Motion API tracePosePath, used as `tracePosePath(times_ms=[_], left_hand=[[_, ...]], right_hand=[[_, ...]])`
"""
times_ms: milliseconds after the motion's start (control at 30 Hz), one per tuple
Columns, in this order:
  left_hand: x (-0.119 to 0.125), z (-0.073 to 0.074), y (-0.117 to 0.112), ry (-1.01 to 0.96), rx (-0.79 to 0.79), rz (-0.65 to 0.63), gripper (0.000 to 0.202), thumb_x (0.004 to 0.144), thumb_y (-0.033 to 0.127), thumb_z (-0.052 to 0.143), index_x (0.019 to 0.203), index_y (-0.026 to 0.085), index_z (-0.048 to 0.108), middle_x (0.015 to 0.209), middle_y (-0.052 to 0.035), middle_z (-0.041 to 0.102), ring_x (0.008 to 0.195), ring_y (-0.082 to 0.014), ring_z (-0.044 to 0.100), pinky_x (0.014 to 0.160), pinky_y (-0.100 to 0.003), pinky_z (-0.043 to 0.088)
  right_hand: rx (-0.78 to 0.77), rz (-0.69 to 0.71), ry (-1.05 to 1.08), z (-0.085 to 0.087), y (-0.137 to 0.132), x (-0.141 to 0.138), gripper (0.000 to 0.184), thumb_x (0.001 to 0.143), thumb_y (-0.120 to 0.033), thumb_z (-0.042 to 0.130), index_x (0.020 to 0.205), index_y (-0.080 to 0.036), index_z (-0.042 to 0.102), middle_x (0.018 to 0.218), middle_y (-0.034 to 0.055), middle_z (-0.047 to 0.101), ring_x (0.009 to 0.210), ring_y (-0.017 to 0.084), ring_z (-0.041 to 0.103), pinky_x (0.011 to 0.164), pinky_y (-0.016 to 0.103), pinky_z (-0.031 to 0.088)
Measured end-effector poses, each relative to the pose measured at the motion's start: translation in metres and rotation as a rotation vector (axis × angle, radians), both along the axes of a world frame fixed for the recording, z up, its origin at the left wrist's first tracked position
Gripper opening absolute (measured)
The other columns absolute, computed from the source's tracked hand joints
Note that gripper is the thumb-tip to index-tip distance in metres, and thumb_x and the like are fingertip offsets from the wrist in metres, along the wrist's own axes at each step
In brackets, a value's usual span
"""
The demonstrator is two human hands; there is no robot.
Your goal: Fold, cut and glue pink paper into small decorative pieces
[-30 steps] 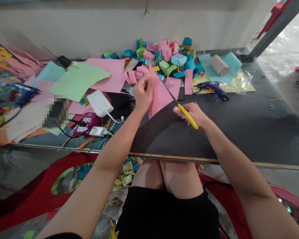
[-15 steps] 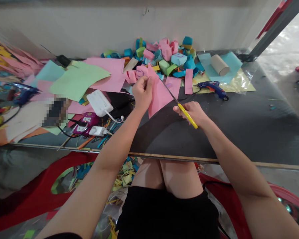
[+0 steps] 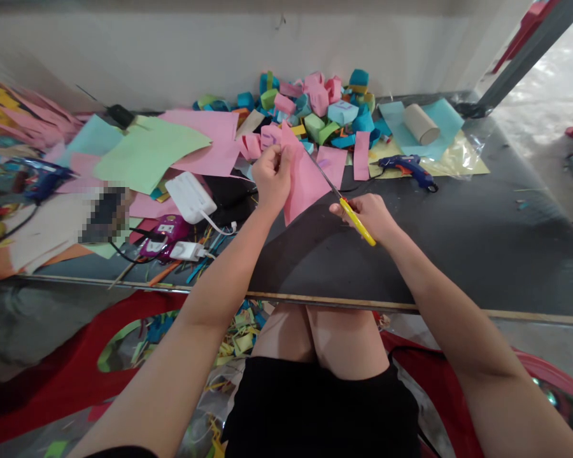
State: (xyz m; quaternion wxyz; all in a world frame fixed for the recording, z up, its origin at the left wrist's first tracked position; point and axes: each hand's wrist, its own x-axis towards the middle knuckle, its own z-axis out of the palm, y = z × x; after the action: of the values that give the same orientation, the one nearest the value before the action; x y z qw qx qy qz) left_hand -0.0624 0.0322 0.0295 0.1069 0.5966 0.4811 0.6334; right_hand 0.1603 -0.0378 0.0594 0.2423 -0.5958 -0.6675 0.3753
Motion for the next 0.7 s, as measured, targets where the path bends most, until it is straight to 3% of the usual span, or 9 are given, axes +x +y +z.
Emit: tracePosePath(times_ms=[233,700], left_hand=[[0.0010,0.0056,-0.0046,-0.020,-0.015,0.000,0.055,0.094,0.074,0.047,0.080,0.022,0.061,0.062,0.0016,0.051,0.064,-0.0147,0.055,0.069,-0.030,0.046],[0.0068,0.0043,-0.0062,-0.031,-0.019,-0.044,0.062,0.088,0.083,0.044,0.076,0.024,0.061,0.059,0.0009,0.052,0.057,-0.0140,0.046,0.060,-0.034,0.038]], right_hand=[[0.136,0.029,-0.075,-0.0076,0.0048,0.0022,0.071,0.072,-0.086,0.063,0.057,-0.016,0.066,0.047,0.0048,0.057,0.044,0.013,0.053,0.042,0.026,0.038],[0.110,0.078,0.023,-0.0009,0.0012,0.0018,0.067,0.067,-0.086,0.070,0.062,-0.020,0.056,0.047,-0.0033,0.038,0.047,0.012,0.042,0.044,0.027,0.025]])
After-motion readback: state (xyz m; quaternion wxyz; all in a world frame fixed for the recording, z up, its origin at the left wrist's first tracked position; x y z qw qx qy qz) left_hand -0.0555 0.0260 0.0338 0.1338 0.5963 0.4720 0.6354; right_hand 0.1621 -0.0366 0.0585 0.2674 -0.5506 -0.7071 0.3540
